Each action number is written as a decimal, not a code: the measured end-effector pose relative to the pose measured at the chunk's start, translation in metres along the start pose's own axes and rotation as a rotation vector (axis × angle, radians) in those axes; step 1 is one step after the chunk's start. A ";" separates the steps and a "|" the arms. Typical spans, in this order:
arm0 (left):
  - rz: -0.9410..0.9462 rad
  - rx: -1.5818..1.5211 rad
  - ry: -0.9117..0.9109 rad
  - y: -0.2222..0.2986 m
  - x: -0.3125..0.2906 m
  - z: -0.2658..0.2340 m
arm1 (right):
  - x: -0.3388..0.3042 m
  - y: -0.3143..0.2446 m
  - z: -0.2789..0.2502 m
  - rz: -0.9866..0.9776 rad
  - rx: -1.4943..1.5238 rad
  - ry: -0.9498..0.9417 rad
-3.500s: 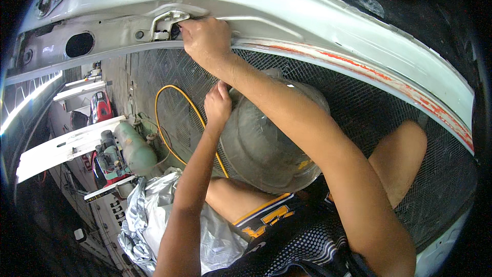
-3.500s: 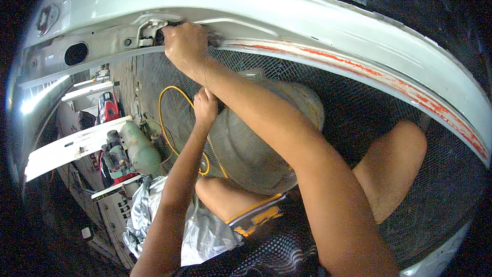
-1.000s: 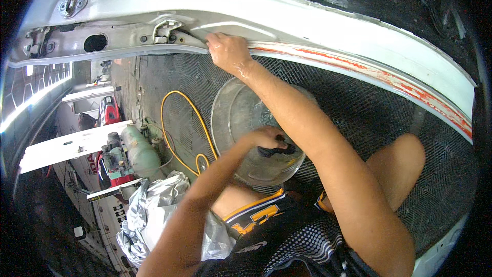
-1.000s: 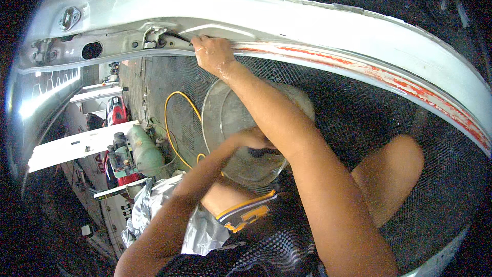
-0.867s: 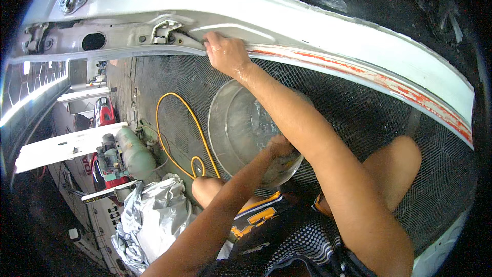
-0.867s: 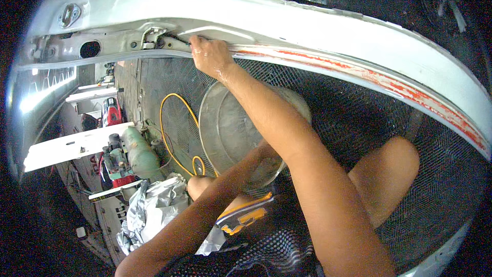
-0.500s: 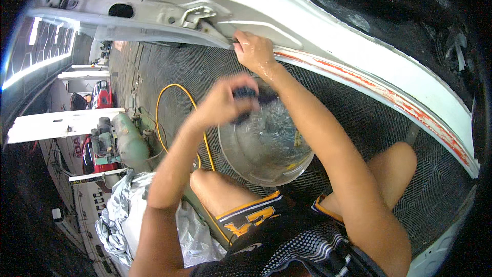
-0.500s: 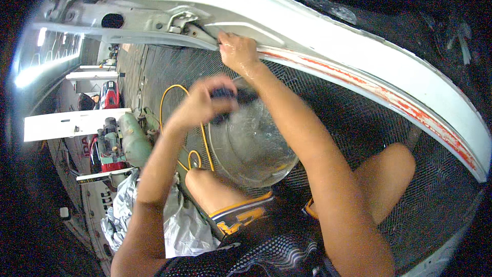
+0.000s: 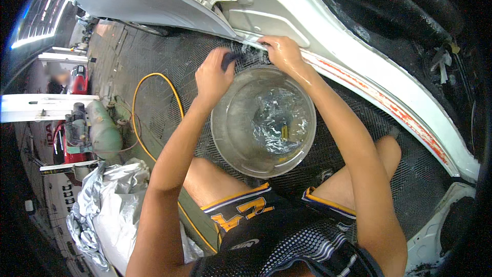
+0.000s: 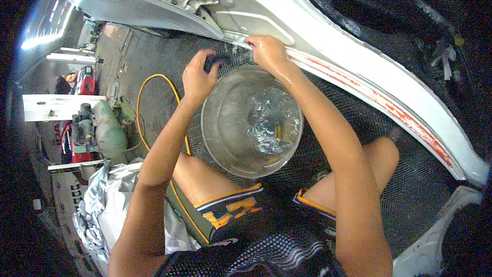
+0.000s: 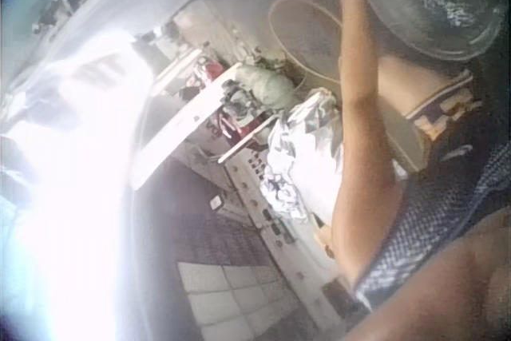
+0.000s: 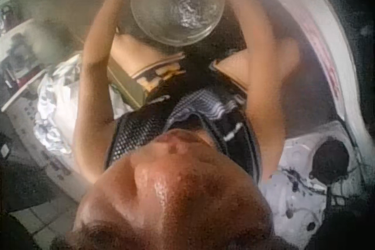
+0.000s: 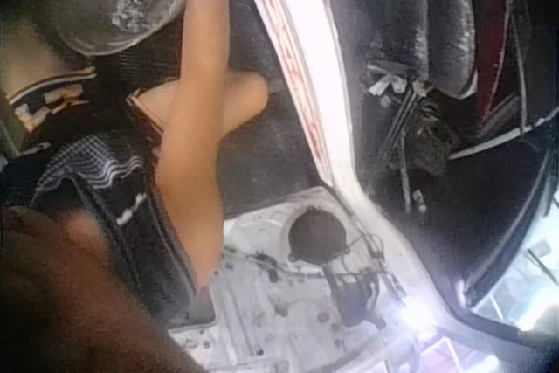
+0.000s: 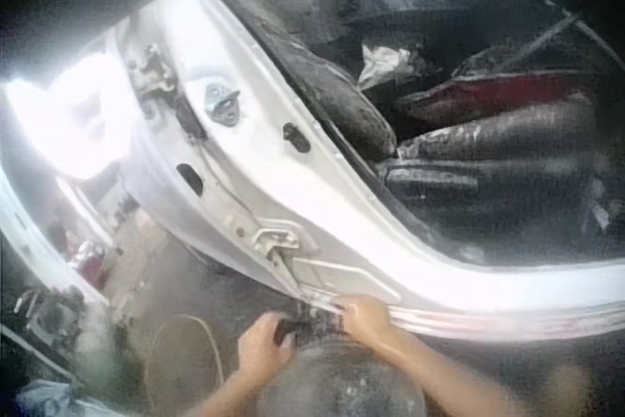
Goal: The person sits on the floor and repeatedly dips a sponge into a bucket of water to wipe the interior metal frame of a white car door. The person cleans the door jamb and hinge areas, frequently dipping the sponge to re-wet it.
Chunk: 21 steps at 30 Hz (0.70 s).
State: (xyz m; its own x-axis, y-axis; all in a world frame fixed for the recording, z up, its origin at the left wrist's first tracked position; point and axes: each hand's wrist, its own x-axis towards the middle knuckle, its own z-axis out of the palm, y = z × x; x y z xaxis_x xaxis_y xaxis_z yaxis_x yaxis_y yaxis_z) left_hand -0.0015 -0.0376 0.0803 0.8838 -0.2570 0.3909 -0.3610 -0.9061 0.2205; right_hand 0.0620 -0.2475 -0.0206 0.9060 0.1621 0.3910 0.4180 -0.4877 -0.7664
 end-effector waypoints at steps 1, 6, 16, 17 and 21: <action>-0.023 0.001 -0.019 -0.012 -0.019 0.001 | -0.008 -0.003 -0.011 -0.039 0.006 0.011; -0.206 -0.051 -0.009 -0.040 -0.060 0.025 | -0.039 -0.045 -0.043 -0.126 -0.103 0.040; -0.278 -0.133 -0.006 -0.049 -0.061 0.046 | -0.045 -0.034 -0.025 0.322 -0.182 -0.117; -0.282 -0.154 -0.010 -0.049 -0.061 0.047 | -0.045 -0.031 -0.027 0.314 -0.177 -0.121; -0.309 -0.214 -0.029 -0.054 -0.056 0.056 | -0.049 -0.017 -0.021 0.120 -0.276 0.024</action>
State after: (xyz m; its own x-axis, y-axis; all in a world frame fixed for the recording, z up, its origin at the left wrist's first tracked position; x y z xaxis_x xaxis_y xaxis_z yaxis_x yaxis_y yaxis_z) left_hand -0.0156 0.0068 -0.0032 0.9676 0.0054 0.2524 -0.1276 -0.8523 0.5073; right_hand 0.0086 -0.2646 -0.0160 0.9446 0.0709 0.3206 0.2716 -0.7172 -0.6417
